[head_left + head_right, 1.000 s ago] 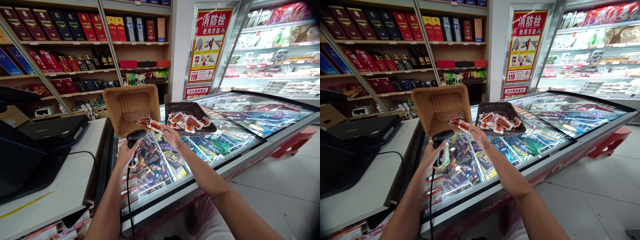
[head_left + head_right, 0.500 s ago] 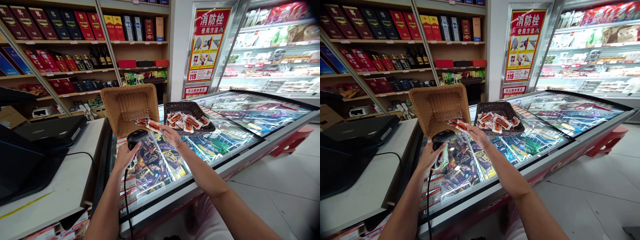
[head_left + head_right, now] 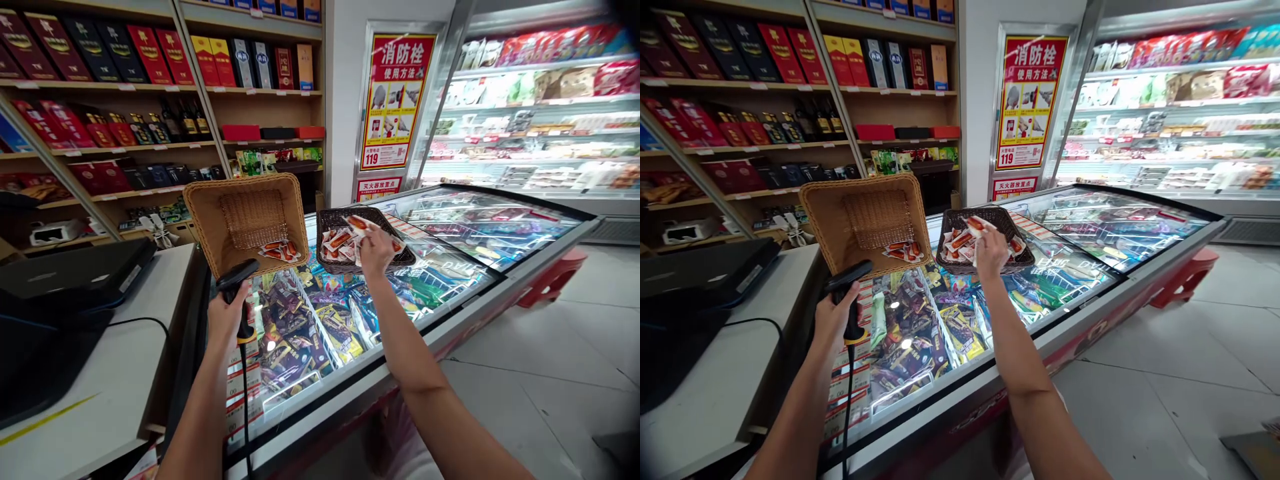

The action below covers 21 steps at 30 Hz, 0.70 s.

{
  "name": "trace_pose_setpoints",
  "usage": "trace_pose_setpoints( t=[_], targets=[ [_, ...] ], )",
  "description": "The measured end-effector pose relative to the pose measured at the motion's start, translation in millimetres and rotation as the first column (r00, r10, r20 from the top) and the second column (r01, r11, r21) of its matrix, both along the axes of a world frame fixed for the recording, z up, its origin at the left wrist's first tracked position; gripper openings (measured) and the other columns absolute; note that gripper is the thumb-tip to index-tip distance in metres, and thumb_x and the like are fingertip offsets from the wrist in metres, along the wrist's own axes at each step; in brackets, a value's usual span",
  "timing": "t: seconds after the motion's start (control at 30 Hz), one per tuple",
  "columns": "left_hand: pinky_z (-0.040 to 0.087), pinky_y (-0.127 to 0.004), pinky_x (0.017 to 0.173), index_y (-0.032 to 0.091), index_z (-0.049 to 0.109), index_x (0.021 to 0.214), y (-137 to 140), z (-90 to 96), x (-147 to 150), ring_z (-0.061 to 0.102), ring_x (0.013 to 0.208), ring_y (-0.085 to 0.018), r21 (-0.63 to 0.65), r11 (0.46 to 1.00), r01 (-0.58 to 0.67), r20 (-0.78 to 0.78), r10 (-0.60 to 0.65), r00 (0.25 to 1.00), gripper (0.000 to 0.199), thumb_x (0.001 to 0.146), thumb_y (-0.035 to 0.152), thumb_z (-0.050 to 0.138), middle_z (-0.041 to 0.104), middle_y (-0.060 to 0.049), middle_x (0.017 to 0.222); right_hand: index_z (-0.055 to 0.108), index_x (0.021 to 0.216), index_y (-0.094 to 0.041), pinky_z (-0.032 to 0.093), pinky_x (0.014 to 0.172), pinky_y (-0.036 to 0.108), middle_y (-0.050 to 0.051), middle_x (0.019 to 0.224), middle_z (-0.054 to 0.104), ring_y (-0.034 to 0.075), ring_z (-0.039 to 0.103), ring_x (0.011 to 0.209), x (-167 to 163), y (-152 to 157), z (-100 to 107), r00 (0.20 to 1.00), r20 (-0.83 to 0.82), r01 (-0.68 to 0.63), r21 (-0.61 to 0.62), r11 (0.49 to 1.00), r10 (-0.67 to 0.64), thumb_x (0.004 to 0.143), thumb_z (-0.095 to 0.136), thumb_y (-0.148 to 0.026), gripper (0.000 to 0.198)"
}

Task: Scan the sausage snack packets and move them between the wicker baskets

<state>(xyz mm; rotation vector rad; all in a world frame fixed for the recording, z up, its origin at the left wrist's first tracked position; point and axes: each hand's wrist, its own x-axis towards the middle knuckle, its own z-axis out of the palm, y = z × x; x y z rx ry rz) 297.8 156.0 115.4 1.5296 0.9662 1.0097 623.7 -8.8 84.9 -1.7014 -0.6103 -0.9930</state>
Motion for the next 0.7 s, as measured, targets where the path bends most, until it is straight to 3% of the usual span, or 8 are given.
trace_pose_setpoints(
  t=[0.1, 0.2, 0.27, 0.33, 0.4, 0.5, 0.57, 0.7],
  targets=[
    [0.042, -0.026, 0.041, 0.019, 0.060, 0.081, 9, 1.5, -4, 0.051, 0.042, -0.014, -0.082, 0.993, -0.088, 0.098, 0.096, 0.991, 0.051, 0.064, 0.062, 0.081, 0.058, 0.003, 0.055, 0.073, 0.091, -0.019, 0.054, 0.103, 0.053, 0.014, 0.116, 0.072, 0.032, 0.064, 0.114, 10, -22, 5, 0.991, -0.106, 0.075, -0.035, 0.997, -0.079, 0.100, 0.051, -0.020, 0.024],
    [0.043, -0.026, 0.042, 0.019, 0.061, 0.081, 19, -0.1, -11, 0.053, 0.044, -0.014, -0.120, 0.975, -0.188, 0.140, 0.204, 0.969, 0.049, 0.064, 0.060, 0.081, 0.057, 0.003, 0.057, 0.076, 0.101, -0.020, 0.051, 0.100, 0.057, 0.015, 0.124, 0.068, 0.037, 0.057, 0.118, -8, -19, 15, 0.991, -0.060, 0.114, -0.064, 0.991, -0.118, 0.100, 0.058, -0.031, 0.021],
    [0.043, -0.025, 0.042, 0.019, 0.060, 0.080, 24, -1.7, -14, 0.053, 0.045, -0.013, -0.153, 0.964, -0.217, 0.160, 0.241, 0.957, 0.047, 0.065, 0.058, 0.081, 0.055, 0.004, 0.058, 0.075, 0.108, -0.019, 0.050, 0.098, 0.054, 0.016, 0.125, 0.067, 0.035, 0.055, 0.116, -34, 2, 25, 0.998, 0.044, 0.045, -0.100, 0.994, -0.041, 0.102, 0.055, -0.036, 0.026],
    [0.043, -0.025, 0.042, 0.019, 0.059, 0.080, 25, -3.3, -15, 0.052, 0.045, -0.013, -0.181, 0.958, -0.221, 0.179, 0.253, 0.951, 0.047, 0.065, 0.058, 0.080, 0.055, 0.004, 0.058, 0.075, 0.106, -0.019, 0.050, 0.095, 0.047, 0.015, 0.118, 0.069, 0.030, 0.058, 0.107, -63, 38, 36, 0.987, 0.107, -0.089, -0.240, 0.967, 0.118, 0.105, 0.049, -0.035, 0.030],
    [0.044, -0.025, 0.042, 0.019, 0.059, 0.081, 24, -5.7, -15, 0.053, 0.045, -0.013, -0.184, 0.958, -0.221, 0.178, 0.254, 0.951, 0.047, 0.066, 0.059, 0.080, 0.055, 0.004, 0.057, 0.074, 0.103, -0.019, 0.050, 0.096, 0.043, 0.013, 0.110, 0.071, 0.026, 0.060, 0.102, -87, 83, 45, 0.963, 0.072, -0.192, -0.491, 0.850, 0.259, 0.106, 0.046, -0.031, 0.031],
    [0.045, -0.026, 0.043, 0.019, 0.062, 0.082, 22, -11.8, -13, 0.055, 0.044, -0.015, -0.163, 0.961, -0.225, 0.135, 0.248, 0.959, 0.049, 0.070, 0.063, 0.077, 0.057, 0.003, 0.054, 0.072, 0.113, -0.015, 0.045, 0.104, 0.042, 0.018, 0.119, 0.070, 0.029, 0.059, 0.117, -106, 155, 51, 0.953, -0.076, -0.226, -0.821, 0.524, 0.293, 0.103, 0.046, -0.020, 0.028],
    [0.046, -0.027, 0.043, 0.019, 0.061, 0.080, 22, -16.8, -13, 0.056, 0.043, -0.016, -0.158, 0.962, -0.221, 0.110, 0.239, 0.965, 0.049, 0.071, 0.065, 0.076, 0.058, 0.002, 0.053, 0.070, 0.119, -0.011, 0.043, 0.107, 0.041, 0.021, 0.127, 0.068, 0.031, 0.056, 0.128, -107, 196, 51, 0.946, -0.166, -0.258, -0.904, 0.340, 0.277, 0.100, 0.051, -0.017, 0.028],
    [0.044, -0.026, 0.043, 0.020, 0.062, 0.077, 21, -24.0, -13, 0.057, 0.042, -0.017, -0.159, 0.967, -0.200, 0.126, 0.220, 0.967, 0.047, 0.072, 0.065, 0.077, 0.058, 0.001, 0.050, 0.068, 0.128, -0.011, 0.047, 0.103, 0.036, 0.019, 0.124, 0.072, 0.030, 0.058, 0.129, -104, 252, 44, 0.920, -0.273, -0.329, -0.929, 0.172, 0.282, 0.088, 0.067, -0.013, 0.040]
  ],
)
